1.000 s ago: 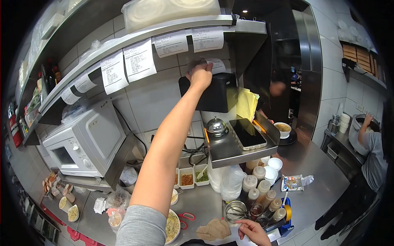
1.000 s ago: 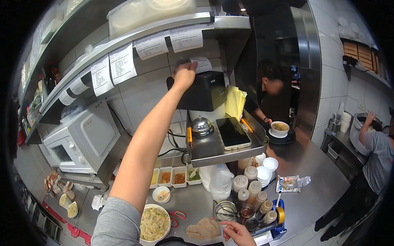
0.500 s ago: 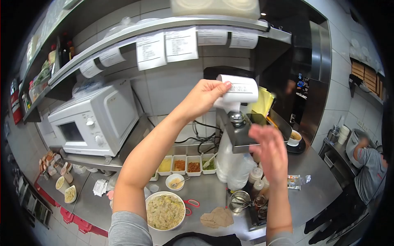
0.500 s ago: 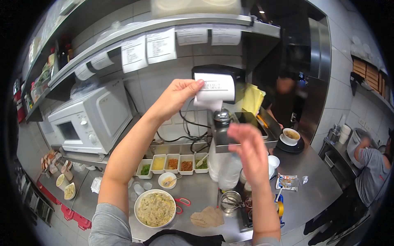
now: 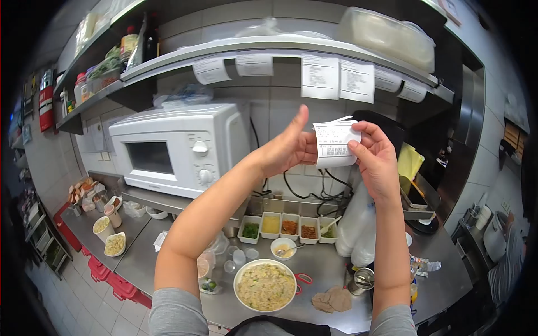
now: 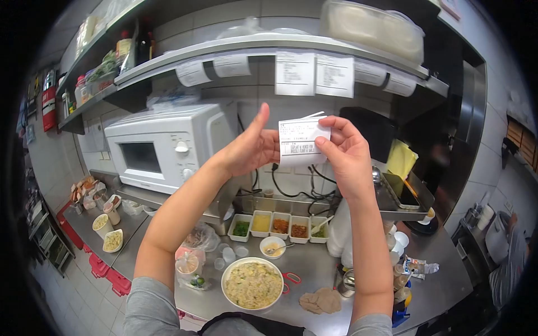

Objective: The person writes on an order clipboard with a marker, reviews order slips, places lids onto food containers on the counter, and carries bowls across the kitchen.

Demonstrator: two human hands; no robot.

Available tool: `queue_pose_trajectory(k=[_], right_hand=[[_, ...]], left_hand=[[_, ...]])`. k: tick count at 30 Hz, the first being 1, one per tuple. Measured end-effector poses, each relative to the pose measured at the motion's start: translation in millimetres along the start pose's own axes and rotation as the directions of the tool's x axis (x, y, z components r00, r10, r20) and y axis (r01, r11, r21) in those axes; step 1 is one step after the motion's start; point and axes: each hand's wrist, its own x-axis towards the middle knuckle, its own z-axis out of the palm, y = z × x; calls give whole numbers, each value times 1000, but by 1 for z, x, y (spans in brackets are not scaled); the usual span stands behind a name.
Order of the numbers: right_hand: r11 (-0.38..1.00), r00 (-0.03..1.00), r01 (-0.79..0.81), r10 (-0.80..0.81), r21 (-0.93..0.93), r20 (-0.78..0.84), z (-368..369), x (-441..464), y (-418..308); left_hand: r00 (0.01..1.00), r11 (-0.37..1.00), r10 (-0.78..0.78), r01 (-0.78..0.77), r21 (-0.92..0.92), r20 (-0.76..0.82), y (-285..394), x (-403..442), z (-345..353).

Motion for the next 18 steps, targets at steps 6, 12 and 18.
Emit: queue_pose_trajectory(k=[6,12,18], right_hand=[[998,997,-29,33,-61,63,58,5,16],[987,991,-16,37,-163,129,94,9,36],[969,999,-11,19,-246,31,103,26,52]], left_hand=[[980,934,80,-137,-329,-183,31,-29,-37],[812,900,435,-399,174,-390,49,-60,-59],[778,844,512,-375,383,-365,65,-93,-83]])
